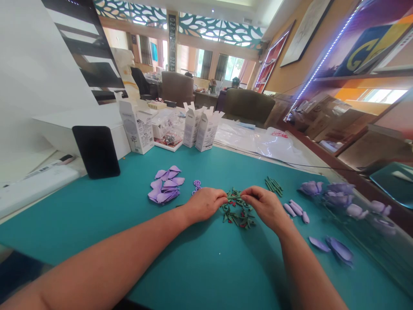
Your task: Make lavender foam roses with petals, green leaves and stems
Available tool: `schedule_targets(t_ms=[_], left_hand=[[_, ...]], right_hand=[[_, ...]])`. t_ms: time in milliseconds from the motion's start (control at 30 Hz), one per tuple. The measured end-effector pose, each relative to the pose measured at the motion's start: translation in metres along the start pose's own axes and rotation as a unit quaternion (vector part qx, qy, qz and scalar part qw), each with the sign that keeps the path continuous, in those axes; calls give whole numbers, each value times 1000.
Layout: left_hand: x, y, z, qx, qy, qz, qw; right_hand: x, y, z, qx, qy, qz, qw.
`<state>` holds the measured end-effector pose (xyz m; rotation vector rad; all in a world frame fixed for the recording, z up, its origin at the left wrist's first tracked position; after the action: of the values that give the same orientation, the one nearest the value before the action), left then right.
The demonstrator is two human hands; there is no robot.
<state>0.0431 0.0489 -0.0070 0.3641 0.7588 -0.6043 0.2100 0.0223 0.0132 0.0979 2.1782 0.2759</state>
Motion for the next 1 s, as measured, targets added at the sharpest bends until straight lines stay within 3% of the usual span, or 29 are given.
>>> schedule_targets(t_ms=[733, 900, 1000], left_hand=[[1, -1, 2, 20, 13, -2, 1000], [-1, -1, 2, -6, -66, -12, 998], [1, -2, 0, -40, -178, -60, 981]], right_hand=[[4, -2, 8, 43, 26, -21, 999], [5, -2, 6, 62, 143, -12, 988], [9, -1, 3, 68, 205, -28, 976]])
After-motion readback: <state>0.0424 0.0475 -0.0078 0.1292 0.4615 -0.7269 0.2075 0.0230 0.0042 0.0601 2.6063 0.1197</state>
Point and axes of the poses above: each hand's wrist, its own y-axis towards the middle knuckle, its own x-axis out of the palm, z = x × y, the point moved 5 cm from there along y, towards the middle knuckle, and after that the axes turned 4 degrees about -y, right-handed, at the moved point
